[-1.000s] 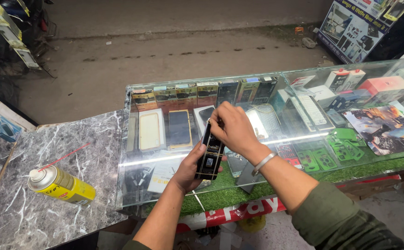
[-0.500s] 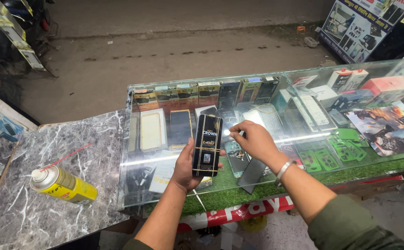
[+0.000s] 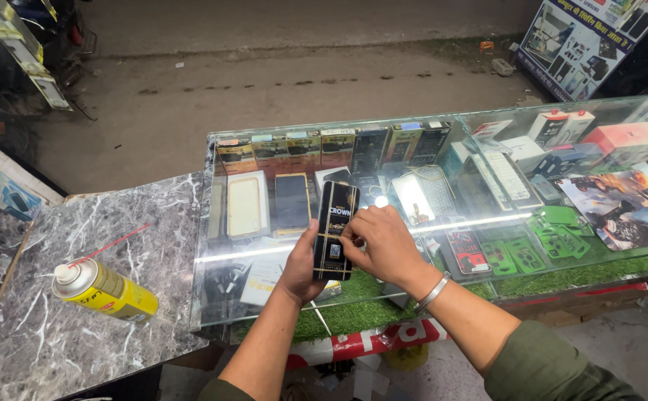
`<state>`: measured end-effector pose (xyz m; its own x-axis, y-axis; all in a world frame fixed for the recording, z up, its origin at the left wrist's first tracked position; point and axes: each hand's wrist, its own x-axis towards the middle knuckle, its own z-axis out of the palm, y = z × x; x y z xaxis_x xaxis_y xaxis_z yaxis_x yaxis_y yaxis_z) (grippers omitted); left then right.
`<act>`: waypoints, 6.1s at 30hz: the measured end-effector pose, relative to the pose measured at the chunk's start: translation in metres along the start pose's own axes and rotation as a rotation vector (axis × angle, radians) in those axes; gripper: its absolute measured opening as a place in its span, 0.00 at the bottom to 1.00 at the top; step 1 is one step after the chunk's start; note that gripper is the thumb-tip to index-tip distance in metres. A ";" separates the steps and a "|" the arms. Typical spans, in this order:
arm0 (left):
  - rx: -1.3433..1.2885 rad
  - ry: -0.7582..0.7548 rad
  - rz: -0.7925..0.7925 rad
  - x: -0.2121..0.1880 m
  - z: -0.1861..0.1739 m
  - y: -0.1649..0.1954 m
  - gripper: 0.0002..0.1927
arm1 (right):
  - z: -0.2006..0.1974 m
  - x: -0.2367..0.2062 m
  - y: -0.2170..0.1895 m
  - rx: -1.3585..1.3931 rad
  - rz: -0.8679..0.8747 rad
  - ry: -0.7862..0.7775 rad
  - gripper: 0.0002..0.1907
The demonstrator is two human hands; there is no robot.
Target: The person holds a smartphone on a glass display counter, takes a screen protector out of its paper sleeve, peels off the backing liner, aligns the protector over the phone screen, and presses and smooths it down with their fingers, turning the phone over as they work.
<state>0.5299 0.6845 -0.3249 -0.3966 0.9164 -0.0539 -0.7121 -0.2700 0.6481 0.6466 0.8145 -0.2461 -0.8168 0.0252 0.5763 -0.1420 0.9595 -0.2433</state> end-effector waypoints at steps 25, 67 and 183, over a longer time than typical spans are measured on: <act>0.100 0.002 0.089 0.002 0.000 0.003 0.45 | -0.008 -0.004 0.067 0.030 0.517 -0.050 0.09; 0.224 0.106 0.252 -0.003 -0.003 -0.011 0.26 | 0.028 -0.026 -0.032 0.179 -0.172 -0.128 0.10; 0.162 0.140 0.349 -0.014 0.023 0.007 0.25 | 0.012 -0.028 -0.017 0.225 0.812 -0.155 0.11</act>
<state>0.5438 0.6766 -0.3020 -0.6815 0.7257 0.0947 -0.4247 -0.4975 0.7564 0.6649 0.7941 -0.2670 -0.7781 0.6263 0.0473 0.4258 0.5814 -0.6933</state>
